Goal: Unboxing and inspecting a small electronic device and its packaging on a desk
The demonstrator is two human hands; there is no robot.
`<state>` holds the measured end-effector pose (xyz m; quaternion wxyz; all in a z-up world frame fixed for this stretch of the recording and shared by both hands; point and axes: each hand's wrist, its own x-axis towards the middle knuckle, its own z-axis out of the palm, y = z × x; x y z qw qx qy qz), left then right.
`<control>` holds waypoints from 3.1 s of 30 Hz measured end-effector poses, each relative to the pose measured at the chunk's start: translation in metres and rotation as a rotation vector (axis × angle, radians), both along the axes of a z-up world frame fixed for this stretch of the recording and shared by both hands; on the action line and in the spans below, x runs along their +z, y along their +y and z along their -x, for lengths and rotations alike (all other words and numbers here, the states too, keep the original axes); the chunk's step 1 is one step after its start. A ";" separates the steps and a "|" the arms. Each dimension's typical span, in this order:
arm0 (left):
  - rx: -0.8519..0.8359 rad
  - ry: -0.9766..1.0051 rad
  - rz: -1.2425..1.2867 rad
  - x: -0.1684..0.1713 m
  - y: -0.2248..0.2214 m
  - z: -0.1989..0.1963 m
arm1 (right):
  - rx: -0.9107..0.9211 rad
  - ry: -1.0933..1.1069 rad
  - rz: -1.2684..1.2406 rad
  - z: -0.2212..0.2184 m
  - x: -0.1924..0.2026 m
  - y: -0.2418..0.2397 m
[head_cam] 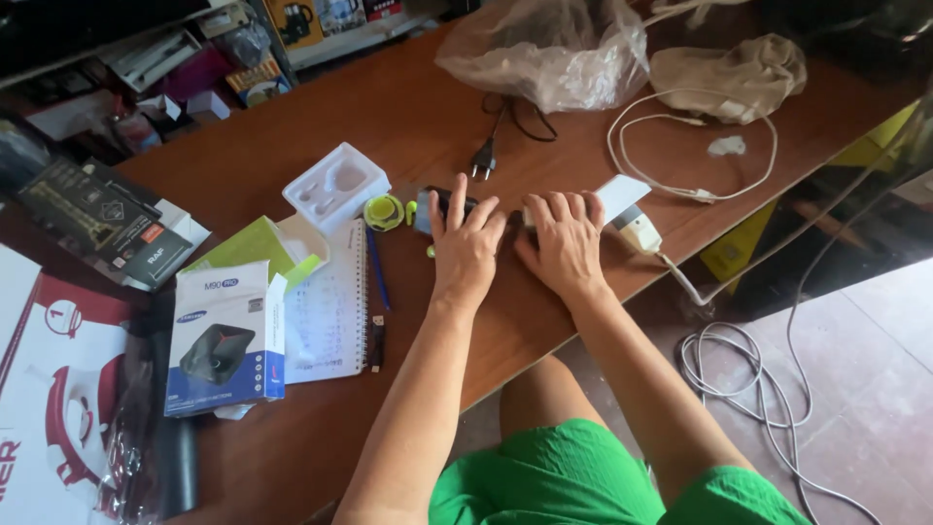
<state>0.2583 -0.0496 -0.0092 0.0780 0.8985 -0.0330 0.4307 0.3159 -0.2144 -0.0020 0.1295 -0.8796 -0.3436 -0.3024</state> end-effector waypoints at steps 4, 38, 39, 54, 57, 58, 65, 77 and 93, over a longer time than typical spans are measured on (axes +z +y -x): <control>0.004 -0.028 0.017 0.002 -0.001 0.000 | 0.013 0.055 0.048 0.002 0.000 0.002; -0.071 -0.003 -0.043 0.004 -0.017 0.003 | -0.037 0.171 -0.003 -0.008 0.017 -0.140; -0.057 -0.010 -0.045 0.004 -0.017 0.004 | 0.014 0.186 -0.040 -0.008 0.018 -0.141; -0.017 0.020 -0.087 -0.002 -0.010 0.004 | 0.028 0.229 -0.176 0.021 -0.016 -0.213; -0.002 0.034 -0.085 -0.004 -0.008 0.005 | -0.010 0.269 -0.196 0.022 -0.015 -0.204; 0.000 0.032 -0.086 -0.003 -0.009 0.005 | -0.008 0.267 -0.196 0.024 -0.009 -0.203; 0.028 0.031 -0.075 -0.002 -0.006 0.005 | 0.172 0.321 -0.241 0.028 0.023 -0.185; 0.100 0.066 -0.053 0.000 0.001 0.008 | 0.044 0.092 -0.083 -0.002 0.040 -0.125; 0.108 0.085 -0.002 -0.006 -0.004 0.002 | 0.282 0.205 0.266 -0.047 0.052 -0.061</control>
